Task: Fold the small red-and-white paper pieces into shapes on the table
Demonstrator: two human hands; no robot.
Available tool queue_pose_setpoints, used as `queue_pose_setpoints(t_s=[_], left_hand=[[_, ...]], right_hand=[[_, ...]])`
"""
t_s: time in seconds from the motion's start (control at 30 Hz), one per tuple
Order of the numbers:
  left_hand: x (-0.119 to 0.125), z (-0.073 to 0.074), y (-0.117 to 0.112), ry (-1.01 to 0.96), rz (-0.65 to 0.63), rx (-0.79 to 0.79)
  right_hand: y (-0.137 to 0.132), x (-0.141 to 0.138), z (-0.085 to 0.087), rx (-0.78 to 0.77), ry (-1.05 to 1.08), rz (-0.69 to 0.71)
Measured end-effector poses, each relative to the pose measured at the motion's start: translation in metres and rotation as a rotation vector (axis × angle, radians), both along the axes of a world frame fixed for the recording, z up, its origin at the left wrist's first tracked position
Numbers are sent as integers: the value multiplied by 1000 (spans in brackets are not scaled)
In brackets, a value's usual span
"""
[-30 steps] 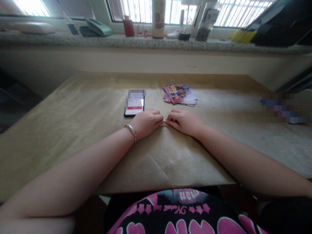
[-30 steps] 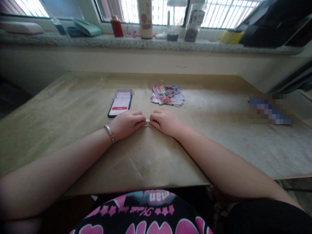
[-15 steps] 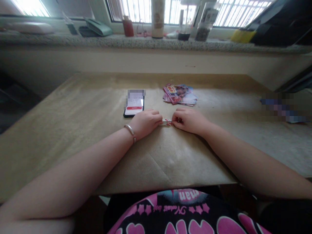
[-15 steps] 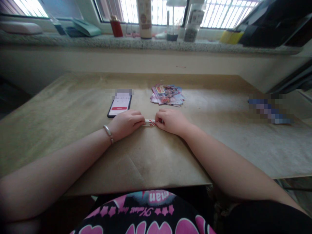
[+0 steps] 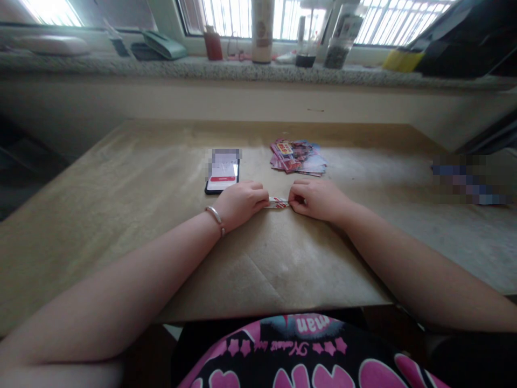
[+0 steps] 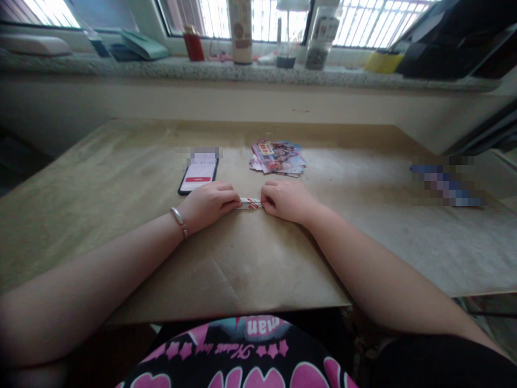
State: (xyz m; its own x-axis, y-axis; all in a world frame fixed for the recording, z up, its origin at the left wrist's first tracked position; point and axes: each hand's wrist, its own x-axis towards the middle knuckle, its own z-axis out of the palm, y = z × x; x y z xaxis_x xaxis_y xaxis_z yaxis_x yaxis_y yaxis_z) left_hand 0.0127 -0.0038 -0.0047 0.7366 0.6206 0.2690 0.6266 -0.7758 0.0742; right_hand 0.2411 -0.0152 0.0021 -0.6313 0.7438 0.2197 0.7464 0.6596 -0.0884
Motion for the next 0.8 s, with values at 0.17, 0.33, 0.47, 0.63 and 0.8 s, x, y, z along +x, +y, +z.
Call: queue_pose_setpoints(t_s=[0.17, 0.33, 0.47, 0.63, 0.8], left_hand=[[-1, -1, 1, -6, -5, 4], [-2, -3, 2, -16, -8, 13], [-2, -3, 2, -17, -17, 14], [-1, -2, 1, -13, -12, 19], [1, -2, 0, 3, 6, 53]], right_hand=[[1, 3, 1, -14, -20, -29], [1, 6, 1, -17, -34, -26], [2, 9, -1, -18, 0, 2], [0, 9, 1, 13, -11, 28], [-3, 3, 1, 30, -7, 15]])
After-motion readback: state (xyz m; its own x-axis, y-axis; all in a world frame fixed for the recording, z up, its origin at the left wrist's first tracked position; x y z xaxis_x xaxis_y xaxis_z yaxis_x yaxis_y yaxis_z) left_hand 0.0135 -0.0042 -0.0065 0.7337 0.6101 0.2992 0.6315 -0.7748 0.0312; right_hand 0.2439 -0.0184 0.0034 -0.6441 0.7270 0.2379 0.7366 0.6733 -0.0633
